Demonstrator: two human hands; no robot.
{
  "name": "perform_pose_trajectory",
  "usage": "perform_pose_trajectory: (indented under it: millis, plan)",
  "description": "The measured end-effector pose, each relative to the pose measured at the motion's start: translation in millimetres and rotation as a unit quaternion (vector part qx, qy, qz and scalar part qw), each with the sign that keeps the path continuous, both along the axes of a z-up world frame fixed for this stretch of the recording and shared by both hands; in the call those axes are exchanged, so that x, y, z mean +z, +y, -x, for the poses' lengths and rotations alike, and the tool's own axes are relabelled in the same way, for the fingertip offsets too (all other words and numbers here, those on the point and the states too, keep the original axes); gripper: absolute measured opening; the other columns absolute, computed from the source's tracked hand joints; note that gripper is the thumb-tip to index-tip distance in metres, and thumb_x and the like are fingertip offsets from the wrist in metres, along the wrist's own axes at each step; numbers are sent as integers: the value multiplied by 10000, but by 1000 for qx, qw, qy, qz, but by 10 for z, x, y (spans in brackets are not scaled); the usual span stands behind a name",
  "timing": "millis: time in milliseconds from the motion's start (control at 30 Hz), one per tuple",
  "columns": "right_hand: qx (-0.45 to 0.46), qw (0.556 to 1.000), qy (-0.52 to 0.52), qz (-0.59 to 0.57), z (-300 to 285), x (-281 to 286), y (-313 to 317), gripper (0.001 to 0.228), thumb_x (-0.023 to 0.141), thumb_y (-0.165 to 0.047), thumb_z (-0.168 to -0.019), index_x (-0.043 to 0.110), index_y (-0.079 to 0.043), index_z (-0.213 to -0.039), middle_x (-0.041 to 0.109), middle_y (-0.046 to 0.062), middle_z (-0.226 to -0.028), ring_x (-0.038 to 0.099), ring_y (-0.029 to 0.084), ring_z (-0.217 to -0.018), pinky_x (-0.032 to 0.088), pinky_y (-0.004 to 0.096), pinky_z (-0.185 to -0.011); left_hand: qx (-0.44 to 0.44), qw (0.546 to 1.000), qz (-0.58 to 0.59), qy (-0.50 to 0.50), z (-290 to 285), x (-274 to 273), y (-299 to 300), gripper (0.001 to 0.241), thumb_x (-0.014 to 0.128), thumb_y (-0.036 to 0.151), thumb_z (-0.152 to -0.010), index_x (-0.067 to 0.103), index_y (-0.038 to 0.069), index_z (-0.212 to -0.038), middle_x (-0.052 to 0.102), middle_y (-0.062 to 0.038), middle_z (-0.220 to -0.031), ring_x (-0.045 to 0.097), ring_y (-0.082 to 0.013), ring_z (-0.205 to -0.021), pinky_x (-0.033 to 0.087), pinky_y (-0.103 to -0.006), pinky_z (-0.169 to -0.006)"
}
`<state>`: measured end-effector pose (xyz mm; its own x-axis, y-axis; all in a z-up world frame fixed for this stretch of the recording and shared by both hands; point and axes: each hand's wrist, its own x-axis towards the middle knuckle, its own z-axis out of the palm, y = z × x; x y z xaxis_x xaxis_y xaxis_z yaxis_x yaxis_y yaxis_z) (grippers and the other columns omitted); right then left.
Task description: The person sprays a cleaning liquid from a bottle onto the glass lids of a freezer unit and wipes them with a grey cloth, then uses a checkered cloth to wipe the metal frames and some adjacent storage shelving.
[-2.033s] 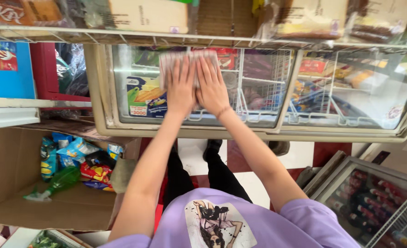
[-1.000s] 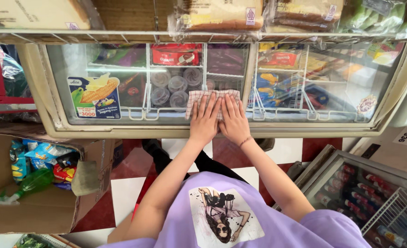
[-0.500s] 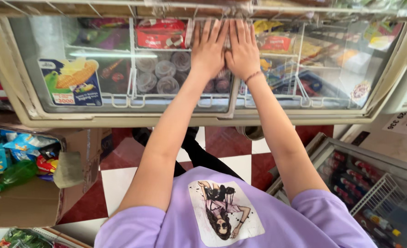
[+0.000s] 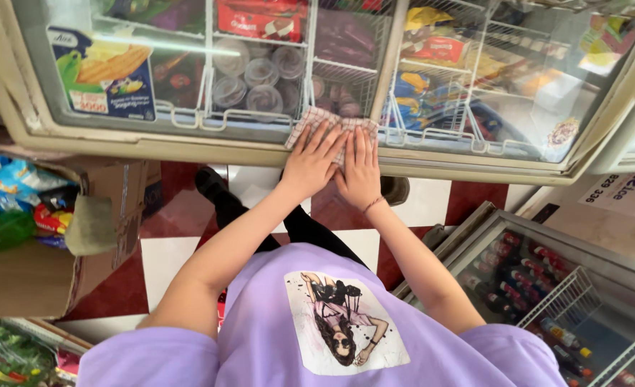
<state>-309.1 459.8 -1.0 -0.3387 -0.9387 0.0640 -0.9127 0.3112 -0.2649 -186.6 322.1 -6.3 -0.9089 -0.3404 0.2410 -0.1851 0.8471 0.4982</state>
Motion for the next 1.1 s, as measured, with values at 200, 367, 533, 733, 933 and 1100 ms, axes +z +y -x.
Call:
perform_pose_trajectory:
  millis: [200, 367, 533, 733, 933, 1100]
  plan:
    - [10, 1000, -3, 25, -368, -308, -3, 730, 668, -133, -879, 393, 69, -1525, 334, 252, -1611, 318, 454, -1500, 272, 564, -1249, 23, 991, 133, 22, -462, -262, -54, 539, 577, 215, -974, 547, 120, -1504, 511, -56, -1518, 434, -270, -1437, 355, -497, -1214]
    - [20, 998, 34, 49, -860, -440, -458, 681, 650, -126, -872, 446, 45, -1498, 383, 214, -1581, 360, 431, -1459, 298, 556, -1226, 45, 987, 155, 20, -1007, -366, -450, 469, 551, 197, -979, 592, 119, -1440, 539, -59, -1473, 465, -280, -1416, 367, -507, -1200]
    - [68, 992, 98, 33, -1452, -442, -1146, 570, 565, -135, -956, 477, 9, -1500, 418, 180, -1584, 388, 335, -1487, 314, 525, -1241, 71, 984, 165, -1, -1683, -371, -1029, 443, 578, 211, -973, 622, 115, -1404, 557, -72, -1452, 472, -286, -1402, 377, -519, -1188]
    - [120, 985, 112, 49, -2137, -385, -1969, 548, 501, -150, -982, 487, 11, -1505, 414, 186, -1594, 392, 330, -1486, 308, 514, -1241, 107, 976, 190, -19, -2470, -427, -1712, 467, 639, 210, -952, 624, 120, -1410, 550, -75, -1478, 458, -290, -1418, 357, -547, -1218]
    - [196, 972, 115, 57, -2807, -351, -2822, 564, 500, -178, -1007, 450, 2, -1540, 384, 172, -1618, 359, 308, -1507, 304, 496, -1245, 186, 955, 223, -60, -3253, -554, -2264, 520, 691, 187, -958, 581, 137, -1465, 501, -70, -1554, 414, -318, -1479, 340, -553, -1259]
    - [219, 972, 56, 61, -3163, -259, -3306, 605, 504, -167, -991, 406, 1, -1565, 334, 180, -1646, 339, 329, -1528, 296, 497, -1252, 277, 956, 81, -52, -3602, -491, -2510, 765, 698, 54, -854, 459, 75, -1580, 330, -181, -1670, 271, -459, -1538, 299, -566, -1262]
